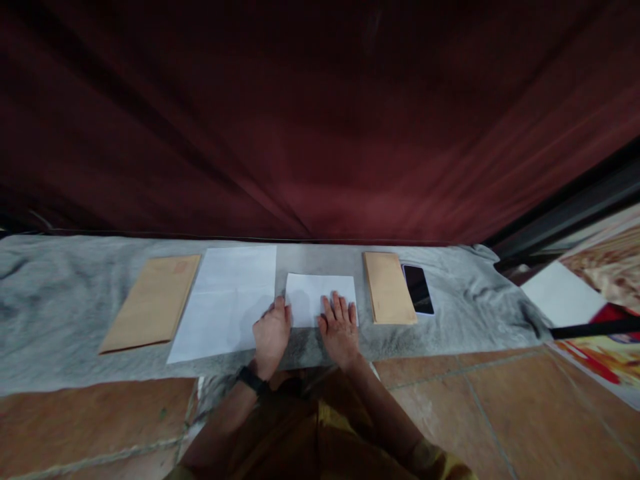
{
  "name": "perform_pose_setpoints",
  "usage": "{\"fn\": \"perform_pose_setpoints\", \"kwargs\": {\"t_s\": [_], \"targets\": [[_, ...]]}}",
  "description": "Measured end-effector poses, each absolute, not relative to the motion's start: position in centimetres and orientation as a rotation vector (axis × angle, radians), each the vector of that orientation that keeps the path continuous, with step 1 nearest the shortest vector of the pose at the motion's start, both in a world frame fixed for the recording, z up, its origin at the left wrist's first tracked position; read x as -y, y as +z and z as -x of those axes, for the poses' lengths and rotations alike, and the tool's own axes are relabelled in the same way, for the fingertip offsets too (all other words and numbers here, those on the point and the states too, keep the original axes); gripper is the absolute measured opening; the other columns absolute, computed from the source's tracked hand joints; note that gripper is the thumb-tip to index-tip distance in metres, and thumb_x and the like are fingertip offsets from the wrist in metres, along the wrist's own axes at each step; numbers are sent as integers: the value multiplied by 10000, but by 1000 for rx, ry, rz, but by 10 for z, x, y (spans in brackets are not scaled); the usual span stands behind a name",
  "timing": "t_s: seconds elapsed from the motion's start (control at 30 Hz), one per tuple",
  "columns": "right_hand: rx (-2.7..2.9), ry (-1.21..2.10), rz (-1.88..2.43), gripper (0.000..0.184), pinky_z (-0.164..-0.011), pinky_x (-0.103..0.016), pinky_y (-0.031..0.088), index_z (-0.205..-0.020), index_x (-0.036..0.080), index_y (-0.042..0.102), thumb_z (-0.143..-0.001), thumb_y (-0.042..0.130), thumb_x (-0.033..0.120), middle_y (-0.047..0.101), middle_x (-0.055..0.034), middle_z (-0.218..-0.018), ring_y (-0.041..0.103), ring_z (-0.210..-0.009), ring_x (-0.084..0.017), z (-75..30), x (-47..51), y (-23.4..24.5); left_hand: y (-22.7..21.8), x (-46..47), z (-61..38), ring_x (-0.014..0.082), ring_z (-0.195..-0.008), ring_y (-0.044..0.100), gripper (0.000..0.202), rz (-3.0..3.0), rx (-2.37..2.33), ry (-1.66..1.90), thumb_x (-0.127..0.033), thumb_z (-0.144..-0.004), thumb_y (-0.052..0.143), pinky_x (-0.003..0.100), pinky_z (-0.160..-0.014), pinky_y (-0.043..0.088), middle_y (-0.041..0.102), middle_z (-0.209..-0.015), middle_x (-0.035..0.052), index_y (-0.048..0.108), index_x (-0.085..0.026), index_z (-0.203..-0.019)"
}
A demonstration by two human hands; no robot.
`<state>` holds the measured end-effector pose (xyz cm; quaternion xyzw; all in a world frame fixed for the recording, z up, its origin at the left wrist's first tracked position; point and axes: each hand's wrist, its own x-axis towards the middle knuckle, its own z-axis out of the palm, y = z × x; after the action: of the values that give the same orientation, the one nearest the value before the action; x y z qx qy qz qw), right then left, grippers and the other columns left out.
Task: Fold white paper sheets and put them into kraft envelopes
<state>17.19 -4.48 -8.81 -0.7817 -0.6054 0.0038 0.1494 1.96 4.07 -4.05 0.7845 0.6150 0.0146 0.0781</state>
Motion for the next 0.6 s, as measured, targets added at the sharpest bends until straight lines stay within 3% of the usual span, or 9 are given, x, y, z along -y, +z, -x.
{"fn": "perform_pose_setpoints", "kwargs": {"t_s": [0.17,0.3,0.43,0.6], "targets": [[1750,33,2255,530,-1221,-611,173,-1575,235,390,-1061,418,359,347,-131,-1643,321,-1514,-319,-171,45,-90,-52,-23,-37,270,-1214,611,415,-2584,-1567,339,-150,-996,365,413,-1050,477,647,-1301,174,562,-132,-1362],[1787,36,2280,539,-1237,-596,120,-1587,240,370,-1048,375,250,286,-110,-1670,268,-1538,-313,-172,46,-93,-72,-11,-56,275,-1491,375,475,-2653,-1250,544,-276,-1031,391,461,-1201,375,452,-1586,131,478,-137,-1476],[1807,24,2306,590,-1243,-582,104,-1600,265,338,-1018,375,178,285,-96,-1673,238,-1550,-299,-172,47,-92,-86,-8,-57,290,-1543,279,559,-2654,-1253,473,-402,-1042,388,501,-1240,308,378,-1636,144,432,-133,-1529],[1798,51,2316,588,-1236,-581,146,-1591,272,357,-1011,413,197,308,-100,-1664,272,-1538,-298,-171,45,-87,-92,-7,-51,277,-1553,251,555,-2656,-1323,412,-362,-1038,378,518,-1251,271,333,-1654,126,395,-188,-1565]]}}
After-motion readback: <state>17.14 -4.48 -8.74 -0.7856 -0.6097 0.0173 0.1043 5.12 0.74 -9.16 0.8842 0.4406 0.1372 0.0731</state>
